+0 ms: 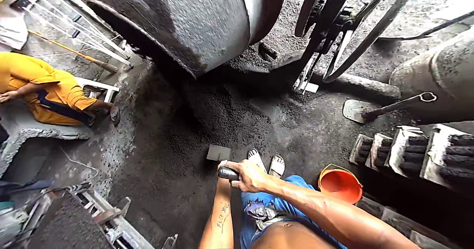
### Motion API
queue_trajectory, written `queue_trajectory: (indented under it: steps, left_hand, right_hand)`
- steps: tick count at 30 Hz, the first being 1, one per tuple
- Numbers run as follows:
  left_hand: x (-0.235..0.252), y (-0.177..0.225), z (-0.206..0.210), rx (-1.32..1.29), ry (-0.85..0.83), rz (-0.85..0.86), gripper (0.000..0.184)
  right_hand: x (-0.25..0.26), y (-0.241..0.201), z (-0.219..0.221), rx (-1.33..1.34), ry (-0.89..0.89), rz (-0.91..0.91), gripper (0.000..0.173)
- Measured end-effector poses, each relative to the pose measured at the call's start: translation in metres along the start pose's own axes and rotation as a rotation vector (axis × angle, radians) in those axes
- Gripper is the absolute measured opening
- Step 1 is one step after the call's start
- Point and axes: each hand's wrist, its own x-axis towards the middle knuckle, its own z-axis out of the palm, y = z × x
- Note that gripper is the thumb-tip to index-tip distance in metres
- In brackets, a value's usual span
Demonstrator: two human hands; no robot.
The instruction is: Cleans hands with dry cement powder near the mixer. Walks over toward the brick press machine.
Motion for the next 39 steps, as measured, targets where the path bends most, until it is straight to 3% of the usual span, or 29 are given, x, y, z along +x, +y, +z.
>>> queue_trajectory:
  steps: [2, 4, 8, 10, 13, 16, 18, 21, 25, 39]
  left_hand:
    - [0.003, 0.000, 0.001, -0.142, 0.117, -0.155, 0.034]
    - [0.017, -0.028, -0.013, -0.226, 0.230, -0.184, 0.030]
    - [0.001, -0.035, -0.049, -0.010, 0.474, -0.238, 0.032]
    - [-0.020, -0.015, -0.057, -0.069, 0.568, -0.162, 0.034]
    - [-0.050, 0.025, -0.059, -0.067, 0.649, 0.133, 0.041]
    - [-0.067, 0.054, -0.059, 0.201, 0.606, 0.557, 0.049]
    - [-0.069, 0.066, -0.053, 0.391, 0.543, 0.720, 0.047]
    - [-0.056, 0.062, -0.048, 0.564, 0.571, 0.715, 0.030]
    - [-0.041, 0.061, -0.071, 0.441, 0.528, 0.661, 0.027]
    - [-0.034, 0.049, -0.220, 0.272, 0.469, 0.700, 0.024]
  right_hand:
    - [0.005, -0.006, 0.000, 0.011, 0.001, 0.029, 0.058]
    - [0.010, -0.010, 0.002, 0.019, 0.014, 0.033, 0.058]
    - [0.020, -0.017, 0.014, 0.026, -0.008, -0.003, 0.055]
    - [0.027, -0.023, 0.022, 0.020, -0.036, -0.024, 0.052]
    - [0.035, -0.038, 0.039, 0.003, -0.119, -0.054, 0.048]
    - [0.039, -0.052, 0.055, -0.045, -0.188, -0.093, 0.044]
    - [0.038, -0.057, 0.063, -0.057, -0.187, -0.106, 0.038]
    - [0.037, -0.061, 0.068, -0.065, -0.136, -0.101, 0.039]
    - [0.053, -0.069, 0.074, -0.110, -0.139, -0.086, 0.035]
    - [0.122, -0.142, 0.183, -0.175, -0.113, -0.056, 0.039]
